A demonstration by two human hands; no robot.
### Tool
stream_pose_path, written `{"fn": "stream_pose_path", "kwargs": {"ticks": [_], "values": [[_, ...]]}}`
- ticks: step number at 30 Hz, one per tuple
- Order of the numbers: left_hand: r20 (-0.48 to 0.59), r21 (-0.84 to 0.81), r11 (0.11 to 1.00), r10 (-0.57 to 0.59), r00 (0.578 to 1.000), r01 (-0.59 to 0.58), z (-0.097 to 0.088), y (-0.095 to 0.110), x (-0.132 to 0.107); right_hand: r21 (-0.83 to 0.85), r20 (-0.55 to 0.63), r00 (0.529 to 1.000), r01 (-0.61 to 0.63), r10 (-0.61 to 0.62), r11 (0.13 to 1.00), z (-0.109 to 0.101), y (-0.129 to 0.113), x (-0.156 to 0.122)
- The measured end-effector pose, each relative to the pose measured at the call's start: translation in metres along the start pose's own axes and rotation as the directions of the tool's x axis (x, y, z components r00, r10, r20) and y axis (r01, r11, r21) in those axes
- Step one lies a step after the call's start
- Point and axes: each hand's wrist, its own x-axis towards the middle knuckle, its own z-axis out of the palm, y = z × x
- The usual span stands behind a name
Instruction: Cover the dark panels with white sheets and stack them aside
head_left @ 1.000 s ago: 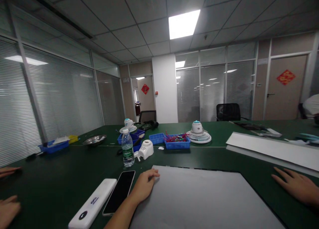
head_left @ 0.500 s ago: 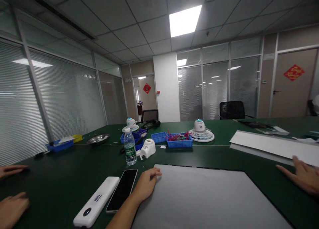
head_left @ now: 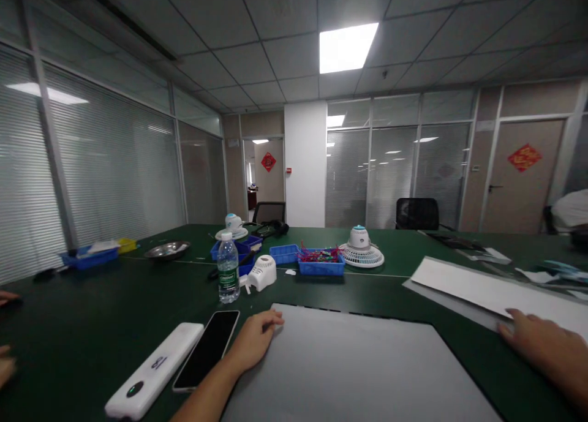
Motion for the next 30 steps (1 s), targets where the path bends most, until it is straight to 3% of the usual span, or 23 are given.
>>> {"fn": "stream_pose_path", "kwargs": {"ticks": [8, 14, 19, 23, 30], "values": [[0.035, 0.016, 1.0, 0.004, 0.999, -0.004, 0.006, -0.004, 0.008, 0.002, 0.197, 0.979, 0.046, -0.046, 0.999, 0.009, -0.009, 0.006], [0.042, 0.055, 0.998, 0.012, 0.999, -0.015, 0.009, -0.007, 0.015, -0.002, 0.206, 0.974, 0.094, -0.092, 0.996, 0.003, -0.012, 0.008], [0.051, 0.08, 0.997, 0.01, 0.999, -0.014, 0.008, -0.005, 0.015, 0.0, 0.209, 0.971, 0.115, -0.112, 0.993, -0.003, -0.028, -0.001], [0.042, 0.098, 0.995, 0.027, 0.999, -0.031, 0.005, -0.004, 0.009, -0.036, 0.204, 0.974, 0.109, -0.099, 0.993, -0.024, -0.05, -0.021], [0.025, 0.251, 0.96, 0.12, 0.993, -0.122, 0.0, -0.001, -0.006, -0.077, 0.158, 0.982, 0.117, -0.104, 0.99, -0.08, -0.079, -0.075]]}}
